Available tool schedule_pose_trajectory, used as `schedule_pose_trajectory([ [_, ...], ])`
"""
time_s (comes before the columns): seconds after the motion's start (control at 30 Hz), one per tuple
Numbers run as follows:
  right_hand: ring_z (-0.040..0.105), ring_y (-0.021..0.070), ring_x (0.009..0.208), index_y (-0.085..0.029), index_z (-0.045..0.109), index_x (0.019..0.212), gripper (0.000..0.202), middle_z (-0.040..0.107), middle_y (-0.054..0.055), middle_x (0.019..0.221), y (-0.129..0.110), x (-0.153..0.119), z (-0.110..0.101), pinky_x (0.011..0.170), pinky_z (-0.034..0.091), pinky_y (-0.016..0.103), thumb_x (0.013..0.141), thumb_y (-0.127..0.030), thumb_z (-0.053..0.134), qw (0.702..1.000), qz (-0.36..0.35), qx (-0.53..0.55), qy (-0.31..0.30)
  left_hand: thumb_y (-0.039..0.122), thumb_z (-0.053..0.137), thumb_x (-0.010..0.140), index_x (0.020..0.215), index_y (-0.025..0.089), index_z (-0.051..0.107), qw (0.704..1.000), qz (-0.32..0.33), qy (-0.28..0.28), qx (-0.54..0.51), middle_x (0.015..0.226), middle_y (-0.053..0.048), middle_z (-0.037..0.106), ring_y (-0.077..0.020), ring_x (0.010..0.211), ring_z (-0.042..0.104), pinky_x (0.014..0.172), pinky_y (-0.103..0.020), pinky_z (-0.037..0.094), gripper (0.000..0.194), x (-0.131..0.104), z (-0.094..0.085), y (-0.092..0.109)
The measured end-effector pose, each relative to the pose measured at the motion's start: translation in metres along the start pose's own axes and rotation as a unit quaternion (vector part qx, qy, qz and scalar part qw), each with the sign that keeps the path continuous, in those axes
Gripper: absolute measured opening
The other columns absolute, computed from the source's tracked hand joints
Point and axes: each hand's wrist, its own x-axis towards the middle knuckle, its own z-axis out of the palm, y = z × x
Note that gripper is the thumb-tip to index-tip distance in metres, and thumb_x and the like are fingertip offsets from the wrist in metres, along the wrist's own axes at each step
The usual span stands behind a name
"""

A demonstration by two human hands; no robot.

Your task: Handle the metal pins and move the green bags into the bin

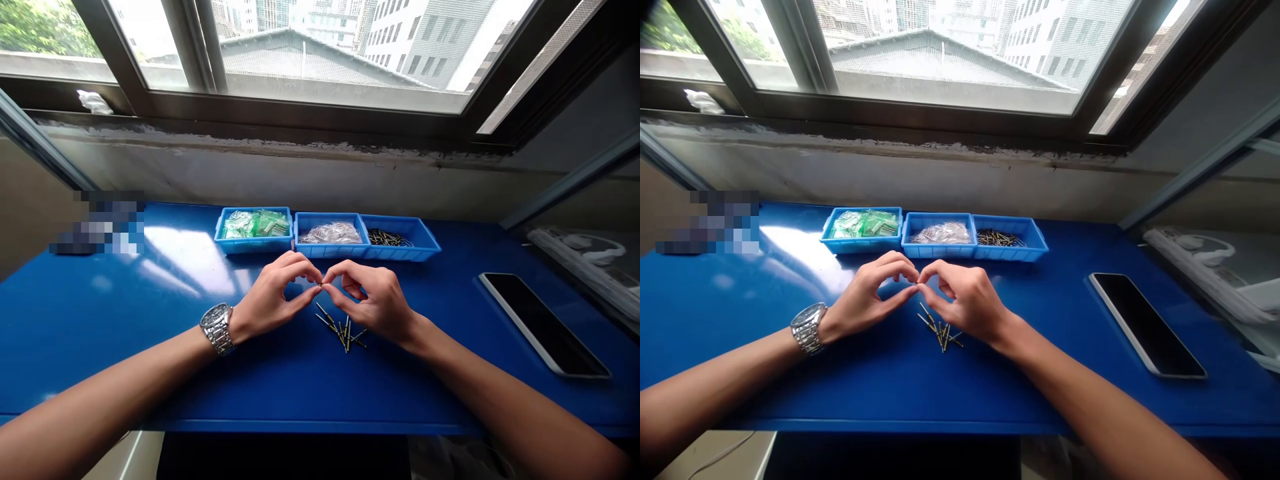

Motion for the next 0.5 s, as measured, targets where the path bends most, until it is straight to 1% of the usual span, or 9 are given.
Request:
schedule_pose_trajectory([
  [0.07,0.042,0.0062,0.052,-0.016,0.069,0.098,0.008,0.044,-0.007,0.063,-0.0025,-0.0001,-0.0003,0.053,0.036,0.020,0.096,-0.023,0.068,1.000,-0.018,0.002,0.003,0.022,0.066,0.097,0.098,0.017,0.069,1.000,0.003,-0.017,-0.013,0.097,-0.005,0.068,-0.0176,0.090,0.061,0.075,-0.030,0.050,0.005,-0.0002,0.0000,0.0009],
  [0.13,0.042,0.0059,0.052,-0.016,0.070,0.098,0.007,0.044,-0.007,0.063,-0.0036,-0.0003,-0.0014,0.053,0.036,0.020,0.095,-0.023,0.069,1.000,-0.021,0.003,0.007,0.021,0.066,0.097,0.098,0.017,0.069,1.000,0.005,-0.016,-0.020,0.097,-0.005,0.068,-0.0173,0.089,0.062,0.075,-0.030,0.050,0.006,-0.0004,-0.0006,0.0018],
  [0.3,0.042,0.0066,0.050,-0.016,0.070,0.096,0.007,0.042,-0.008,0.061,-0.0011,0.0000,-0.0034,0.052,0.036,0.021,0.094,-0.022,0.068,0.999,0.026,-0.003,0.018,0.018,0.067,0.095,0.098,0.016,0.068,0.999,0.006,0.041,-0.017,0.095,-0.005,0.068,-0.0167,0.087,0.061,0.073,-0.029,0.050,0.003,-0.0004,-0.0026,0.0033],
  [0.37,0.043,0.0069,0.051,-0.016,0.070,0.096,0.006,0.042,-0.008,0.061,0.0006,0.0005,-0.0021,0.053,0.037,0.021,0.092,-0.021,0.069,0.999,0.041,0.000,0.005,0.017,0.068,0.094,0.097,0.016,0.068,0.998,0.013,0.055,-0.016,0.095,-0.005,0.068,-0.0166,0.087,0.062,0.074,-0.029,0.051,0.004,-0.0003,-0.0027,0.0036],
  [0.5,0.044,0.0068,0.051,-0.017,0.070,0.097,0.006,0.043,-0.008,0.062,0.0023,0.0009,0.0017,0.053,0.036,0.020,0.091,-0.019,0.070,0.999,0.039,0.018,-0.030,0.015,0.067,0.093,0.099,0.017,0.068,0.998,0.027,0.052,-0.013,0.096,-0.005,0.068,-0.0167,0.089,0.063,0.074,-0.029,0.052,0.007,-0.0004,-0.0019,0.0047],
])
